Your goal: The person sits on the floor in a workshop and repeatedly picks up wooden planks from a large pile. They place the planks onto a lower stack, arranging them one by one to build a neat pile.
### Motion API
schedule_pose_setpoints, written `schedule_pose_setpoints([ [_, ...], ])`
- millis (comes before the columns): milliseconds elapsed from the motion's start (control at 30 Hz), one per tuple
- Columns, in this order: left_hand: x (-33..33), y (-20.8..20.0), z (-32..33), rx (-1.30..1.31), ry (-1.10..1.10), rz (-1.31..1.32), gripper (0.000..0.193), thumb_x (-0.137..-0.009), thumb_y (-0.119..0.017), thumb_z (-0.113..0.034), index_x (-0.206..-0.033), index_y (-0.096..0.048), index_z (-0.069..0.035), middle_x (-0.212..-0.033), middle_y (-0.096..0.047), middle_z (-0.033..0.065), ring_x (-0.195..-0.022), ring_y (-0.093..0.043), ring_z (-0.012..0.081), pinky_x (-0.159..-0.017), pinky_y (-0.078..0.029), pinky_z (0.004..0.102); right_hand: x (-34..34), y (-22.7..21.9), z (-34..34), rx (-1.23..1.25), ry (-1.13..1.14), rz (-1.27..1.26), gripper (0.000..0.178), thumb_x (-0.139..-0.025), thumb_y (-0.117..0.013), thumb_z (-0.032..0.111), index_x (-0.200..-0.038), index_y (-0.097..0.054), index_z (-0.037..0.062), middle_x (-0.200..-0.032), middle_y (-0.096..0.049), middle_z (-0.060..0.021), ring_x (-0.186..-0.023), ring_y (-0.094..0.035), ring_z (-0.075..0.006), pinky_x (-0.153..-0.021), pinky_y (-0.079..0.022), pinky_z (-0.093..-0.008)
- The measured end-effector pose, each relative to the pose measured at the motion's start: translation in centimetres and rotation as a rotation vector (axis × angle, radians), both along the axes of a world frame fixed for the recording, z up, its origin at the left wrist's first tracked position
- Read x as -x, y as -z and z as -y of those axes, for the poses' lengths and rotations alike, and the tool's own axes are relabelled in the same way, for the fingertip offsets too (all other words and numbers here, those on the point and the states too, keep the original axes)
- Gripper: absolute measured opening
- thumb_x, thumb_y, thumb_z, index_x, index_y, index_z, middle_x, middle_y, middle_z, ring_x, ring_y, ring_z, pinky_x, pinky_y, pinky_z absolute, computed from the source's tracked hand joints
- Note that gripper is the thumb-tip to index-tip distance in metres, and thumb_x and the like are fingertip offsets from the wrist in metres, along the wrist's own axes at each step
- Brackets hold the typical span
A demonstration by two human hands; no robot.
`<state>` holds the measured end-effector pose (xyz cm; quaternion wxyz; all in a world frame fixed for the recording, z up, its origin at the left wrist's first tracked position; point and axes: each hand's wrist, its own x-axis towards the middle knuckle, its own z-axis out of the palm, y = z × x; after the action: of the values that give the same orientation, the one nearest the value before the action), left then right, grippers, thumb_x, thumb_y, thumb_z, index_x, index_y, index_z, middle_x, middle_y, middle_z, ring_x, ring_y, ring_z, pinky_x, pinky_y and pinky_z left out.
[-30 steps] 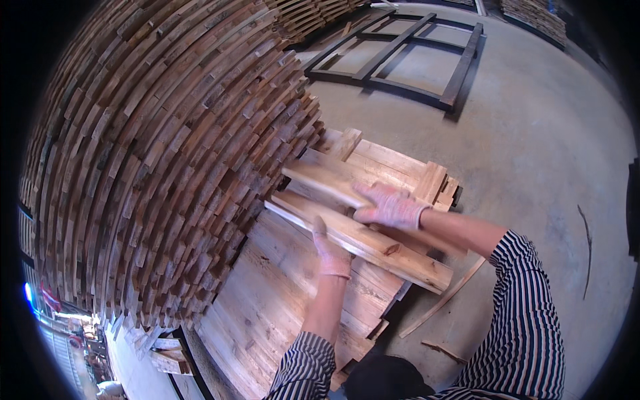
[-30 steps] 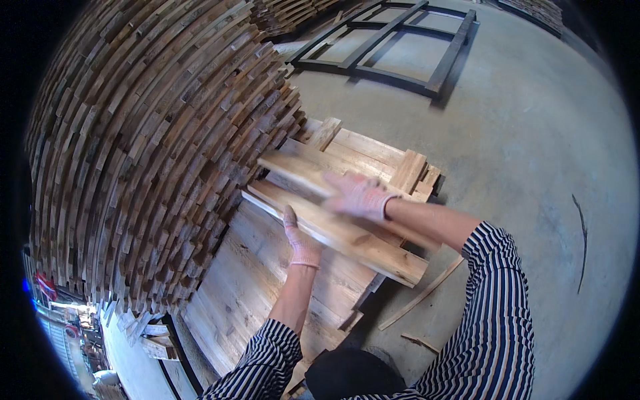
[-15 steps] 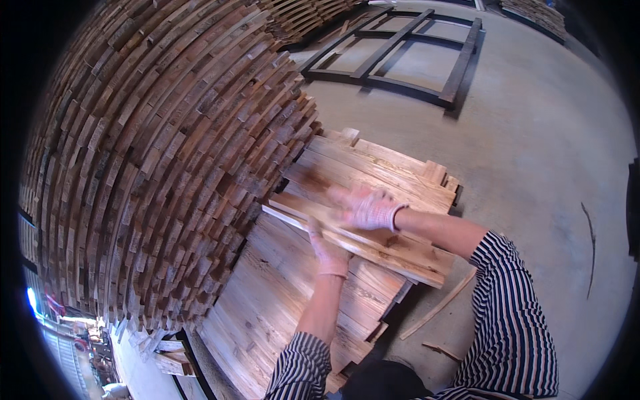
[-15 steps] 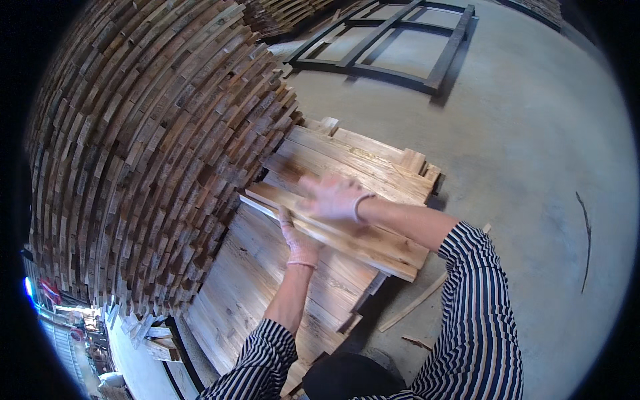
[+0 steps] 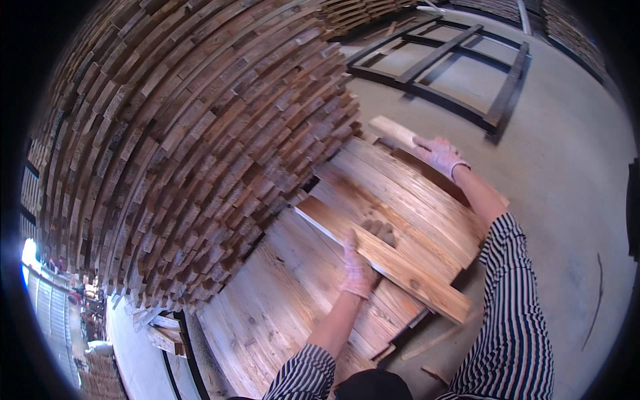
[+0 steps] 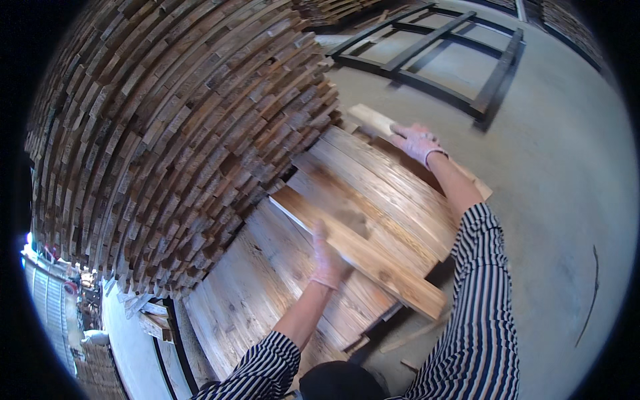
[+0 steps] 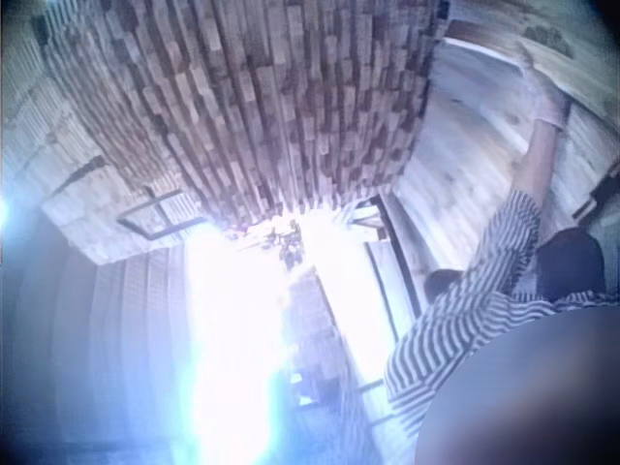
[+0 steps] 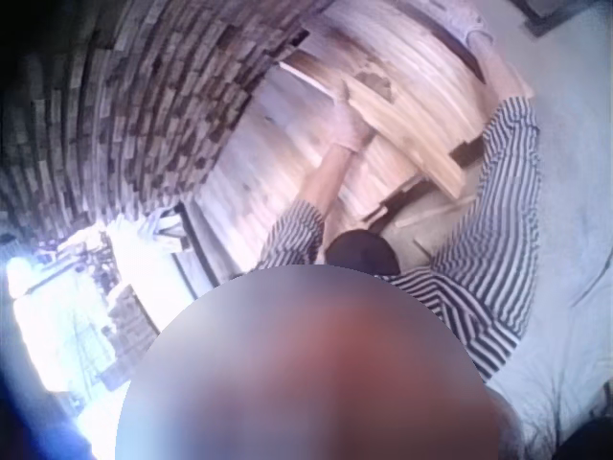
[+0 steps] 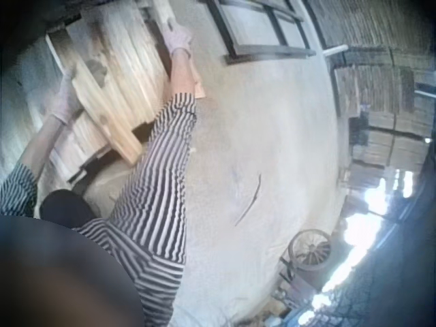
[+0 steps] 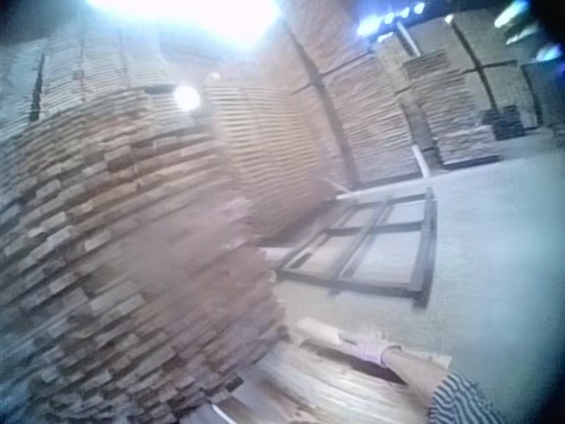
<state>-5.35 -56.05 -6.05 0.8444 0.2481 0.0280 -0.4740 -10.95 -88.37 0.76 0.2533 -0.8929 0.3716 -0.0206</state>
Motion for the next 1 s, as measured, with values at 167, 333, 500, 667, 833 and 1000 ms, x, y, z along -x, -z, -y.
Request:
schedule_pose_setpoints([
  [167, -0.2, 0.0, 0.1, -0.100, -0.004, 0.041, 0.073, -0.101, -0.053, -0.055, -0.151, -0.038, -0.003, -0.150, -0.047, 0.0228, -0.134, -0.052, 0.0410, -0.113, -0.044, 0.0545, -6.8, 4.8, -0.8, 0.138, -0.046, -0.026, 0.039, -0.102, -0.048, 0.051, -0.139, -0.058, 0.0412, -0.127, -0.061, -0.0207, -0.117, -0.063, -0.0433, -0.098, -0.052, -0.0547],
  [333, 0.1, -0.2, 1.5, -0.084, 0.062, 0.029, 0.074, -0.102, -0.049, -0.060, -0.152, -0.042, -0.005, -0.148, -0.052, 0.0217, -0.136, -0.052, 0.0350, -0.116, -0.042, 0.0490, -7.8, 5.6, 0.0, 0.430, -0.037, -0.071, 0.040, -0.098, -0.054, 0.048, -0.125, -0.069, 0.0215, -0.116, -0.067, -0.0228, -0.105, -0.067, -0.0443, -0.088, -0.055, -0.0542],
  [500, -2.9, 4.5, -3.8, -0.183, -0.431, 0.008, 0.037, -0.099, -0.063, -0.045, -0.116, -0.066, -0.013, -0.105, -0.071, 0.0061, -0.096, -0.068, 0.0255, -0.090, -0.057, 0.0442, -8.9, 0.1, -21.1, 0.095, -0.647, 0.213, 0.069, -0.097, -0.054, 0.059, -0.149, -0.052, 0.0147, -0.135, -0.062, -0.0285, -0.123, -0.060, -0.0455, -0.104, -0.049, -0.0500],
  [667, -6.6, -0.3, -15.0, -0.016, -0.621, 0.087, 0.039, -0.097, -0.061, -0.051, -0.110, -0.062, -0.014, -0.109, -0.066, 0.0070, -0.103, -0.065, 0.0266, -0.094, -0.054, 0.0397, -8.1, -3.7, -34.6, -0.006, -1.076, -0.068, 0.078, -0.092, -0.063, 0.057, -0.159, -0.041, 0.0246, -0.158, -0.043, -0.0218, -0.139, -0.051, -0.0398, -0.116, -0.041, -0.0420],
  [833, -11.3, -8.4, -31.5, 0.041, -0.462, -0.355, 0.079, -0.096, -0.057, -0.062, -0.152, -0.044, -0.008, -0.153, -0.049, 0.0154, -0.142, -0.041, 0.0342, -0.125, -0.021, 0.0554, -18.7, -4.0, -45.9, -0.101, -1.287, 0.068, 0.072, -0.090, -0.071, 0.042, -0.156, -0.046, 0.0268, -0.155, -0.044, -0.0202, -0.142, -0.046, -0.0354, -0.117, -0.040, -0.0414],
  [1000, -11.2, -8.5, -45.5, -0.587, -0.185, 0.398, 0.072, -0.099, -0.059, -0.051, -0.152, -0.043, -0.006, -0.152, -0.050, 0.0153, -0.141, -0.044, 0.0325, -0.124, -0.027, 0.0505, -22.2, -2.1, -55.7, 0.197, -1.278, -0.059, 0.095, -0.088, -0.072, 0.051, -0.164, -0.024, 0.0187, -0.158, -0.040, -0.0221, -0.142, -0.044, -0.0435, -0.113, -0.040, -0.0544],
])
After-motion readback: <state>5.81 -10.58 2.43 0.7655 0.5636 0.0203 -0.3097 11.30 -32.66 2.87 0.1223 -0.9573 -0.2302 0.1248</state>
